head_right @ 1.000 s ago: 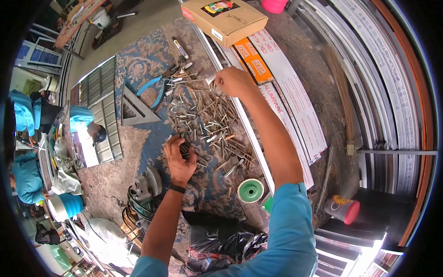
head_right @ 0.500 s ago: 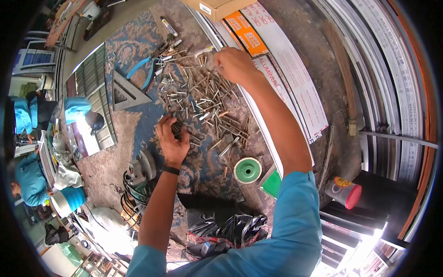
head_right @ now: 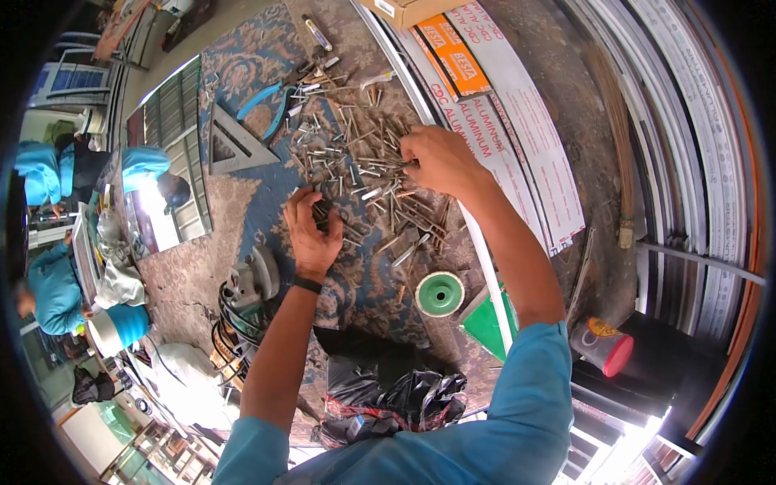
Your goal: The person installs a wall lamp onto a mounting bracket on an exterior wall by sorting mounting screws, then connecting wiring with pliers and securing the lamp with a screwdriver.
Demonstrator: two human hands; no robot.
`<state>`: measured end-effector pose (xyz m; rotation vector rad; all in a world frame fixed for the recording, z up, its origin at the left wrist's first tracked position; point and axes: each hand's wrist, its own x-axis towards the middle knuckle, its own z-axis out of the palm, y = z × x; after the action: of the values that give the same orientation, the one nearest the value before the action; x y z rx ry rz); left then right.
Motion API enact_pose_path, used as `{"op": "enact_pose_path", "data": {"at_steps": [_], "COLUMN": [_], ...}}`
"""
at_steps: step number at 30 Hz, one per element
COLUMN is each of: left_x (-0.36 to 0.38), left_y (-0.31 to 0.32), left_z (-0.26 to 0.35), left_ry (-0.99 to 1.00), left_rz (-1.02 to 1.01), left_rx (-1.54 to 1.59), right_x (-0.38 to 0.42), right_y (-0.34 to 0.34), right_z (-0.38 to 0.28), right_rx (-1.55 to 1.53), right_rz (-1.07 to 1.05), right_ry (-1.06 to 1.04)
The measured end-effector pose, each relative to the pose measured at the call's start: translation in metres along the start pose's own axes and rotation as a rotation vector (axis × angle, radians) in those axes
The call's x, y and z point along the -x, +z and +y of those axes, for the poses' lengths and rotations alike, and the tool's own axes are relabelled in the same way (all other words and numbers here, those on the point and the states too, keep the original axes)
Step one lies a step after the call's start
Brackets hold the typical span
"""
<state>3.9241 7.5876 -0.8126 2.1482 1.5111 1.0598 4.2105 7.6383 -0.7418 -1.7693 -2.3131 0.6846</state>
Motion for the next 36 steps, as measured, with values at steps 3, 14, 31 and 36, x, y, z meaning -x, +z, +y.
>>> {"op": "enact_pose_path", "data": {"at_steps": [3,14,31,36], "left_x": [-0.001,0.000,-0.002,-0.001], "left_y": [0.000,0.000,-0.004,-0.005], "left_z": [0.000,0.000,-0.001,-0.001], "left_ry": [0.009,-0.016,-0.014,-0.022], "left_rz": [0.010,-0.009,0.025,0.023], "left_rx": [0.000,-0.004,0.022,0.038], "right_x": [0.004,-0.011,-0.075,-0.088], "right_y": [-0.003,0.015,0.020,0.023], "right_z": [-0.001,-0.024,-0.047,-0.048], "right_rx": [-0.039,-0.136,-0.117,-0.126], "right_rz": [0.051,0.130,0.200,0.251], "right_ry": [-0.008,-0.131,0.068,-0.070]}}
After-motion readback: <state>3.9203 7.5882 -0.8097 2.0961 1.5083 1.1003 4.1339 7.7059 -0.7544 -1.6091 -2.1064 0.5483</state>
